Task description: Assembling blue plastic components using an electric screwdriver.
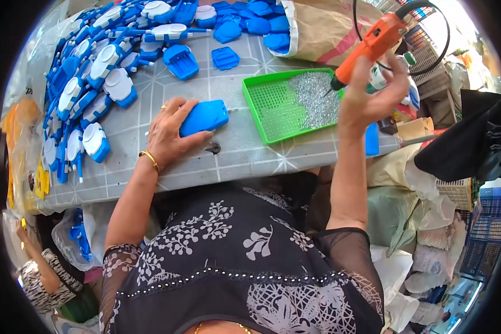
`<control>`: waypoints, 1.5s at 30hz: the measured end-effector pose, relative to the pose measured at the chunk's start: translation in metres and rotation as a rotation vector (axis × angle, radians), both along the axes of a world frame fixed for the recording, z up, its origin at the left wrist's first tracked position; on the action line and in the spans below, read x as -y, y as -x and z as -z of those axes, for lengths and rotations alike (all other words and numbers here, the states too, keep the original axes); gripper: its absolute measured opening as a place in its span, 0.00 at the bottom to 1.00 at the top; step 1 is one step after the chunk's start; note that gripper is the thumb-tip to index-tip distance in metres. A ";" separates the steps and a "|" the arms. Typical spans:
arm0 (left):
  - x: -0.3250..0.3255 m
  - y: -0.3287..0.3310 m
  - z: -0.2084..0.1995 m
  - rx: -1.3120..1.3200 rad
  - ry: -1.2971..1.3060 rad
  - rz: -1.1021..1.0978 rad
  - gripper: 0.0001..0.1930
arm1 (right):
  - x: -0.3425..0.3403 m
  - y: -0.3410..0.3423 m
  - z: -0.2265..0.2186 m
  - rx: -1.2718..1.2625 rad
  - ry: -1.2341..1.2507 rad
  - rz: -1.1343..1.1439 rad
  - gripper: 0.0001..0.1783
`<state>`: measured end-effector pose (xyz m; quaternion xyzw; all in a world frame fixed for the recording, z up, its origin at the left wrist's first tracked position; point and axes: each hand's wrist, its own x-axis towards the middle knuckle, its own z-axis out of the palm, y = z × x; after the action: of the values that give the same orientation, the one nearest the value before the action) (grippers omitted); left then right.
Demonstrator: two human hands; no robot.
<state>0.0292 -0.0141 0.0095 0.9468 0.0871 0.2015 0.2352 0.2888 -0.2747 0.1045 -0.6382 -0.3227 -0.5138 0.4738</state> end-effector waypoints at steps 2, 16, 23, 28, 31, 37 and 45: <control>-0.001 -0.002 0.000 0.022 -0.030 -0.001 0.35 | -0.005 -0.012 -0.012 -0.259 -0.184 -0.379 0.29; 0.000 -0.005 0.001 0.027 -0.033 -0.015 0.36 | -0.036 -0.005 0.024 -0.897 -0.069 -0.944 0.09; 0.001 -0.008 0.002 0.034 -0.023 -0.018 0.35 | -0.043 0.000 0.039 -0.869 -0.075 -1.021 0.09; 0.001 -0.008 0.002 0.015 -0.018 -0.030 0.35 | -0.046 -0.003 0.046 -0.911 -0.138 -1.089 0.09; 0.001 -0.008 0.002 0.018 -0.023 -0.029 0.35 | -0.047 -0.003 0.047 -0.883 -0.122 -1.087 0.09; 0.000 -0.009 0.003 0.028 -0.028 -0.023 0.35 | -0.045 -0.007 0.049 -0.873 -0.150 -1.090 0.09; 0.000 -0.009 0.004 0.037 -0.038 -0.020 0.35 | -0.043 -0.001 0.050 -0.836 -0.076 -1.110 0.07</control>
<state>0.0384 -0.0139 0.0053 0.9464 0.0882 0.2227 0.2168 0.2895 -0.2316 0.0546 -0.5062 -0.3736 0.0821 0.7729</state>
